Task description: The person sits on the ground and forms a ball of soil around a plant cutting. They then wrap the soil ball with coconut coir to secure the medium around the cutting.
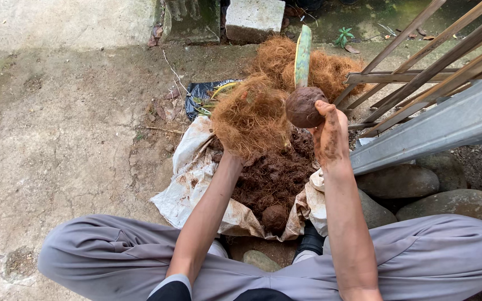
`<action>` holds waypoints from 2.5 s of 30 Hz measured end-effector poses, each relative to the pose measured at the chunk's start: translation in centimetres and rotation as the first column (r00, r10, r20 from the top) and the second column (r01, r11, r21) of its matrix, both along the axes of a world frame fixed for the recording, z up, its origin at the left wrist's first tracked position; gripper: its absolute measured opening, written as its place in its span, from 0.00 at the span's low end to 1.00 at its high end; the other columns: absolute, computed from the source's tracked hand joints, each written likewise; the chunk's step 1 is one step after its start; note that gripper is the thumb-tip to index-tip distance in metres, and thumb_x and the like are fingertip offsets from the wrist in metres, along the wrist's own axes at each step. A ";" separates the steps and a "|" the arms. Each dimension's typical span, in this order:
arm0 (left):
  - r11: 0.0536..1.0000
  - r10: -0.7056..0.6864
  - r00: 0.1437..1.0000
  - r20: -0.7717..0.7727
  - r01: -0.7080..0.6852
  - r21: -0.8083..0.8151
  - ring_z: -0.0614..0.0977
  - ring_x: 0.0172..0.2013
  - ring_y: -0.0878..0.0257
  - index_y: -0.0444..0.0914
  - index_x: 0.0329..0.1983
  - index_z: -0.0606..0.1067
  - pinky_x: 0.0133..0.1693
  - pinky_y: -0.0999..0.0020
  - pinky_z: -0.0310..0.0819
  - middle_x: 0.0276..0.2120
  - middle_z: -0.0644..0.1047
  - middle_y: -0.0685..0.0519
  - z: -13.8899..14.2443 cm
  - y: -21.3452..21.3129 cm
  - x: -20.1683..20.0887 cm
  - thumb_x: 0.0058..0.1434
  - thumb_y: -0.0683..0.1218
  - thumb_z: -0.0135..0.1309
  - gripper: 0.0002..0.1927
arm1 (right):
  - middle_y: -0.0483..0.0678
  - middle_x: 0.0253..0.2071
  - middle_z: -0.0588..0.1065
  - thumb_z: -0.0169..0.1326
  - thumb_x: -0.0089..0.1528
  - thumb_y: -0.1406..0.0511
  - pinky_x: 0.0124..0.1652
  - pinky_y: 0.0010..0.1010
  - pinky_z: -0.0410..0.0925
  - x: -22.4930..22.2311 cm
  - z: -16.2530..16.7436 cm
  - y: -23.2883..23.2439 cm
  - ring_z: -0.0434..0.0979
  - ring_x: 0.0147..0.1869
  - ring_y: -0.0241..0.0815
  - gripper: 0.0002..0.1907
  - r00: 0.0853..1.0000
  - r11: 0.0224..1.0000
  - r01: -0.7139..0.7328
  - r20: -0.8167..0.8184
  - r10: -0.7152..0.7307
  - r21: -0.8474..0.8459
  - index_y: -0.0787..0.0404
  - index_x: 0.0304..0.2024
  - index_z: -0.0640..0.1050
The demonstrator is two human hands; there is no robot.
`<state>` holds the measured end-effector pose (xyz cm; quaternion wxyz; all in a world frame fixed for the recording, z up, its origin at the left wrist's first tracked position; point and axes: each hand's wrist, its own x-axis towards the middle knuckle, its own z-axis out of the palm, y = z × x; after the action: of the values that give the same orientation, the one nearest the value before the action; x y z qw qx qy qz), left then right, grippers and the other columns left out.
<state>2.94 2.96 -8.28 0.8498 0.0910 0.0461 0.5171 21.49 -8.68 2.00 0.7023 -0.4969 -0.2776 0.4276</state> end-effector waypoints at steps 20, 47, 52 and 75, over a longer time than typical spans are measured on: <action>0.952 -0.070 0.963 -0.260 -0.014 -0.307 0.77 0.56 0.49 0.42 0.66 0.68 0.53 0.40 0.78 0.60 0.73 0.44 0.5 2.4 -2.7 0.65 0.70 0.43 0.37 | 0.58 0.56 0.69 0.64 0.54 0.48 0.52 0.47 0.76 -3.7 -14.0 1.5 0.77 0.54 0.52 0.36 0.643 0.674 0.188 0.608 0.466 -0.715 0.72 0.51 0.76; 0.987 -0.162 0.928 -0.335 0.158 -0.040 0.79 0.55 0.51 0.39 0.66 0.68 0.52 0.48 0.79 0.59 0.75 0.43 3.8 -0.6 0.8 0.67 0.72 0.31 0.40 | 0.55 0.78 0.61 0.56 0.64 0.41 0.70 0.67 0.49 -1.8 1.3 1.5 0.60 0.80 0.56 0.45 0.249 0.991 -0.127 0.969 -0.003 0.035 0.48 0.77 0.57; 0.984 -0.177 0.963 -0.206 0.178 -0.010 0.83 0.48 0.52 0.38 0.62 0.70 0.46 0.56 0.83 0.52 0.79 0.45 3.2 -1.1 1.1 0.71 0.69 0.30 0.36 | 0.52 0.67 0.68 0.63 0.57 0.41 0.67 0.54 0.66 -2.7 2.1 1.3 0.69 0.70 0.53 0.45 0.253 0.964 -0.045 0.930 0.266 -0.264 0.47 0.72 0.65; 0.956 0.183 0.414 -0.892 0.138 0.260 0.70 0.65 0.49 0.35 0.74 0.53 0.64 0.47 0.66 0.66 0.67 0.39 6.1 -2.0 1.9 0.45 0.68 0.65 0.61 | 0.60 0.51 0.79 0.60 0.67 0.52 0.48 0.50 0.70 -2.7 2.0 1.7 0.78 0.50 0.53 0.24 0.516 0.931 0.301 0.856 0.025 -0.208 0.61 0.58 0.79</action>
<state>4.87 0.96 -2.21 0.6580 0.4804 0.4227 0.3970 18.83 -6.95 3.96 0.4164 -0.7722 -0.4661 0.1141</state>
